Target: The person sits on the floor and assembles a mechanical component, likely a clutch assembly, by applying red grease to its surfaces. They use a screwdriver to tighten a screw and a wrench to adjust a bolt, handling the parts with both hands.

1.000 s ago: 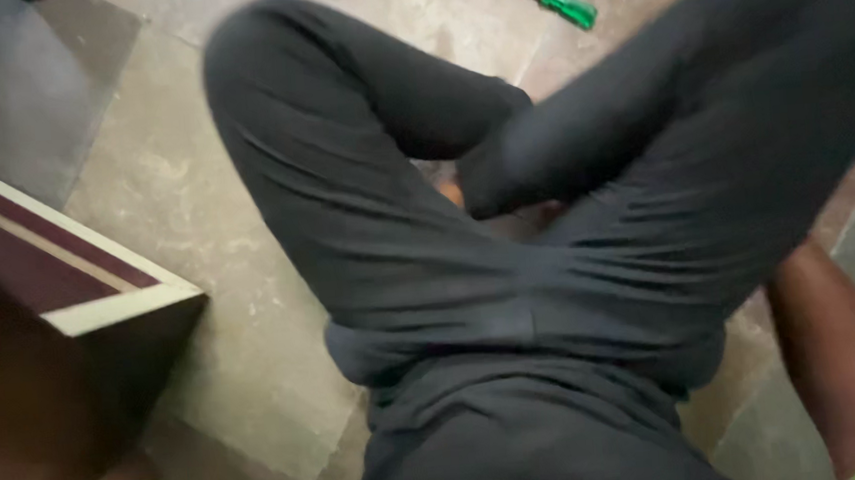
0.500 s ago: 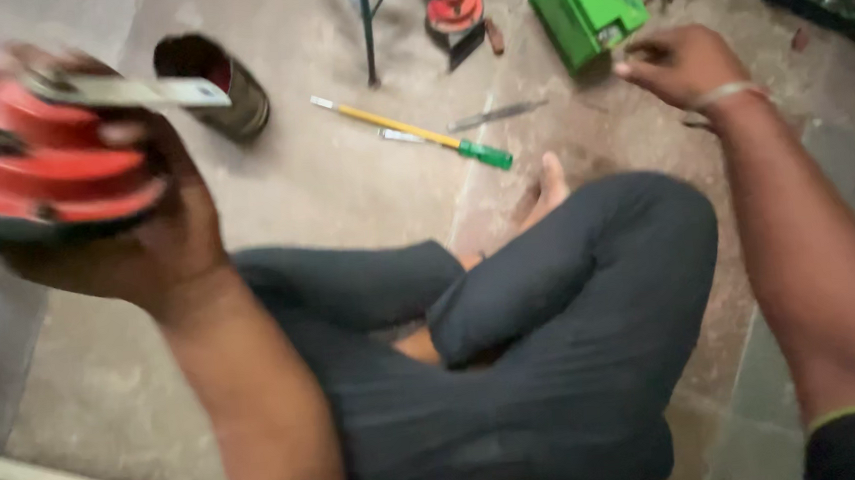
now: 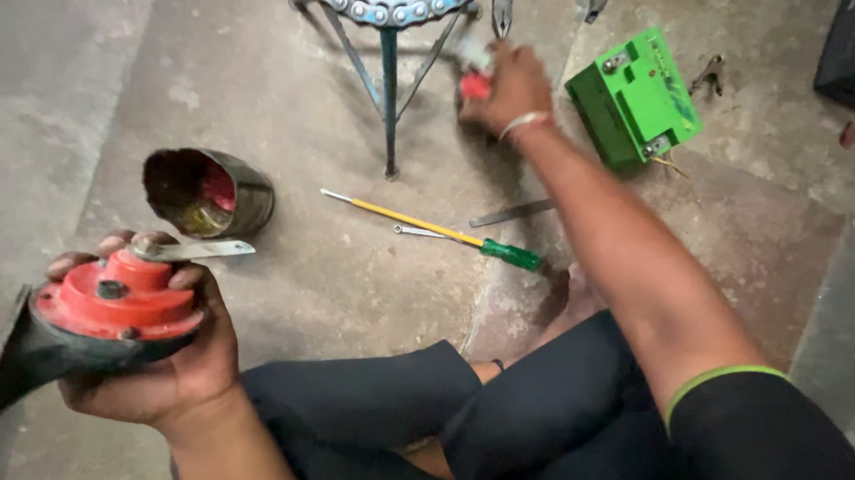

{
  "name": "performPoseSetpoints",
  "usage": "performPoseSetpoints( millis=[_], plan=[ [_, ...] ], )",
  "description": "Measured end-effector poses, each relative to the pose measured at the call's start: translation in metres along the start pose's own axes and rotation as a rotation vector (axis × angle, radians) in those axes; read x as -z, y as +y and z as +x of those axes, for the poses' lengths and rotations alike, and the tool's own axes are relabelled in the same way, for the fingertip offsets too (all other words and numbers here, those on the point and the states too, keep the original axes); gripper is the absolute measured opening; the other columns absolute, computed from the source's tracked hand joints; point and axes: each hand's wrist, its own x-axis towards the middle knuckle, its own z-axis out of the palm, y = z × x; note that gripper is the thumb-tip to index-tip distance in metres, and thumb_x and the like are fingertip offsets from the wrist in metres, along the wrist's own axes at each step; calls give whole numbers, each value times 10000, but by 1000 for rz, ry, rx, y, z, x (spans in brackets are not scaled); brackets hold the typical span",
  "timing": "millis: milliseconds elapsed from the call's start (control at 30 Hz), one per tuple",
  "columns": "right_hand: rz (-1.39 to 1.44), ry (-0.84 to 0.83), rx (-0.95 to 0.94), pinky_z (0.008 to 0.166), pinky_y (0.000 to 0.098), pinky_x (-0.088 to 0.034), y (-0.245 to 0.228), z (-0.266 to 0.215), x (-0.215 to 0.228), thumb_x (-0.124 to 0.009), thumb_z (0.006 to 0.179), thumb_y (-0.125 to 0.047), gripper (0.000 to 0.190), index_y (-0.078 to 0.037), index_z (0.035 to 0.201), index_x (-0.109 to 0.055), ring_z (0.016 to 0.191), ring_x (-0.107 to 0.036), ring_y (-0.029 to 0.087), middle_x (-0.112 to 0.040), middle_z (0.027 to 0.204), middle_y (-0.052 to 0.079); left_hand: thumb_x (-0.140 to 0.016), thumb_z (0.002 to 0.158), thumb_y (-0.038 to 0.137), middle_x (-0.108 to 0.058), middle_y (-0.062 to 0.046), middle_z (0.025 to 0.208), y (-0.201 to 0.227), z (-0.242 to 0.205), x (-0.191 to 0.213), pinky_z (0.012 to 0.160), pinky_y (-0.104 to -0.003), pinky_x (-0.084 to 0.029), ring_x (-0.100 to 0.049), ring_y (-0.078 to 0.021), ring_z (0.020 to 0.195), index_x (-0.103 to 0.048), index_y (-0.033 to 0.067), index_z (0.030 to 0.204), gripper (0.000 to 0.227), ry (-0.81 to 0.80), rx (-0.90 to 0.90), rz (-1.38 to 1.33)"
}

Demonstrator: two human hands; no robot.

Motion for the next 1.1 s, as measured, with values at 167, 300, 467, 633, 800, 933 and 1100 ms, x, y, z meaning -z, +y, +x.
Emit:
performPoseSetpoints(
  millis=[167,300,467,633,800,933,1100],
  plan=[
    [353,336,-6,752,393,-552,54,74,83,-904,787,-372,472,0,1003,-710,833,-691,266,-724,940,163,-528,979,326,-592,-136,1257,0,-4,-3,860,-387,-516,-575,-277,1128,-587,123,1251,344,102,-34,15],
    [682,18,-61,715,352,-569,58,39,143,-856,833,-331,355,-42,971,-702,795,-696,167,-716,912,53,-501,995,322,-595,-137,1261,0,-11,-4,863,-372,-511,-587,-263,1101,-587,124,1263,344,103,-34,18],
    [-48,-582,399,883,434,-542,32,-62,100,-969,483,-564,1168,-19,1414,-522,1003,-700,365,-708,1142,229,-512,970,325,-612,-120,1247,-1,-14,-9,867,-393,-509,-594,-260,1106,-594,136,1227,330,156,-36,14],
    [168,-709,544,967,422,-532,25,-87,83,-836,698,-390,662,-124,1279,-659,1110,-681,342,-686,1211,139,-519,962,314,-621,-99,1230,-7,-15,-13,866,-405,-502,-601,-255,1136,-609,121,1210,327,176,-55,34],
    [13,-158,278,904,475,-508,27,-74,70,-738,858,-232,423,-106,1260,-695,1068,-610,409,-595,1239,222,-559,979,327,-629,-100,1208,-14,-9,-18,874,-417,-508,-605,-259,1125,-622,119,1192,303,245,-56,7],
    [-53,-132,380,920,473,-522,48,-76,52,-718,840,-146,280,-66,1106,-747,1046,-630,409,-658,1111,212,-589,981,328,-632,-95,1207,-17,-9,-21,880,-416,-508,-606,-255,1126,-633,121,1191,298,275,-52,35],
    [202,-8,279,887,444,-538,42,-60,110,-756,893,-194,176,-52,997,-765,960,-679,344,-708,1024,163,-583,911,327,-655,-125,1188,-15,-7,-22,882,-486,-534,-619,-291,1107,-672,112,1244,406,347,-93,-35]
  ],
)
